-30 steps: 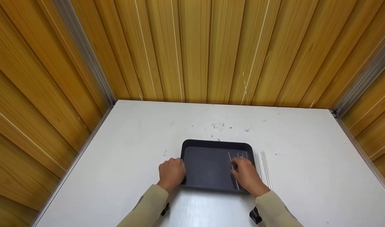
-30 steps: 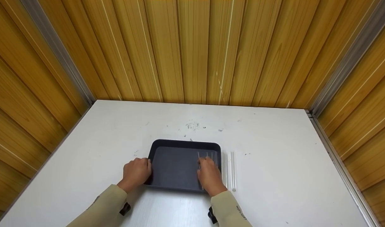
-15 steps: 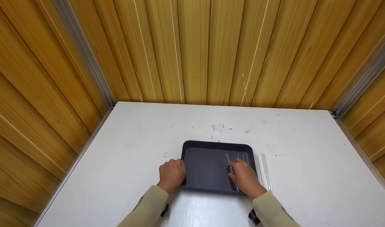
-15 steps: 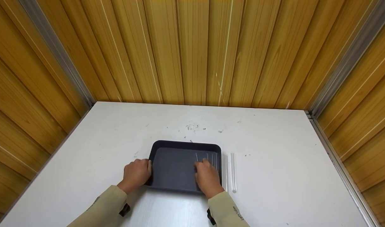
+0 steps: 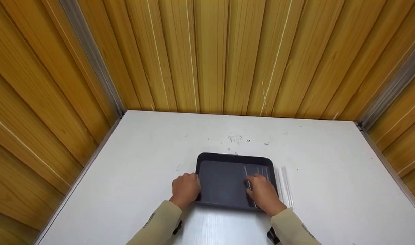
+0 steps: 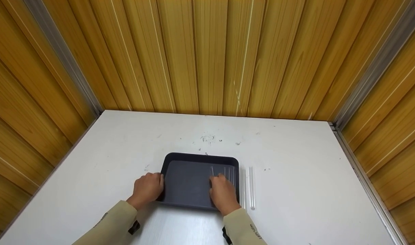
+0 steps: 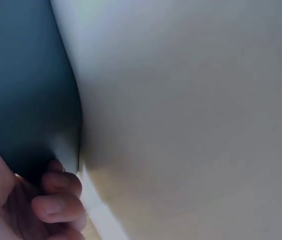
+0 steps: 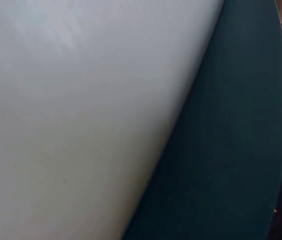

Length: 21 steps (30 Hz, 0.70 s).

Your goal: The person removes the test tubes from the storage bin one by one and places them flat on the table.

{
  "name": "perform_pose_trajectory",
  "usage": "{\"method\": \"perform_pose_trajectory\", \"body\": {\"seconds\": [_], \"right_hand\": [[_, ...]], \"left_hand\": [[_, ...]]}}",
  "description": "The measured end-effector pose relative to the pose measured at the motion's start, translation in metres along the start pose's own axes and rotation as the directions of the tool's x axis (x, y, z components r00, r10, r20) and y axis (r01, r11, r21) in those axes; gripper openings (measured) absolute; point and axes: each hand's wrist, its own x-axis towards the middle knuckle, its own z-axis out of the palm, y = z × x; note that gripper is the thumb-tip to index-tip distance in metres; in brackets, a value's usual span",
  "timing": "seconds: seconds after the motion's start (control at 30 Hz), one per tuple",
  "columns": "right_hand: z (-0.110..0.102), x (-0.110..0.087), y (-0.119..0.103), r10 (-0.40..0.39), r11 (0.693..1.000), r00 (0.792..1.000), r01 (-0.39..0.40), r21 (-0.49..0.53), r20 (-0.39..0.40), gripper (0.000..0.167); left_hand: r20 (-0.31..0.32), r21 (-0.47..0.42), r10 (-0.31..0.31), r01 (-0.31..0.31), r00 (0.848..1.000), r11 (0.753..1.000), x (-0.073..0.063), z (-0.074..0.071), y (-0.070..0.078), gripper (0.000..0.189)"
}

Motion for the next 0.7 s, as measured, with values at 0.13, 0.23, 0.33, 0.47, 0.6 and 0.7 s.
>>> {"method": "perform_pose_trajectory", "body": {"seconds": [0.13,0.23,0.33,0.47,0.6,0.7], "right_hand": [[0.0004,0.0005,0.0003,0.024,0.999,1.000,-0.024,0.022,0.009,0.032],[0.0005,0.0011,0.0008,0.037,0.999,0.999,-0.037,0.029,0.013,0.035],[-0.0004,0.0019,0.0016,0.046,0.998,0.999,-0.047,0.044,0.012,0.036],[-0.0015,0.0029,0.0033,0.063,0.995,0.998,-0.063,0.076,0.006,0.038],[-0.0031,0.0039,0.0039,0.076,0.991,0.997,-0.076,0.108,0.004,0.039],[-0.0057,0.0046,0.0026,0.079,0.987,0.997,-0.080,0.142,0.010,0.038]], "left_hand": [[-0.016,0.008,0.017,-0.017,1.000,1.000,0.0006,0.0001,0.0021,0.033],[-0.012,0.015,0.021,-0.021,1.000,1.000,0.0010,0.0007,0.0031,0.033],[-0.003,0.017,0.013,-0.013,1.000,1.000,0.0009,0.0004,0.0035,0.033],[-0.009,0.012,0.014,-0.013,1.000,1.000,0.0003,-0.0003,0.0032,0.032],[-0.028,0.012,0.029,-0.028,0.999,1.000,-0.0004,0.0002,0.0015,0.032],[-0.033,0.019,0.032,-0.032,0.999,0.999,-0.0010,0.0002,0.0004,0.032]]}}
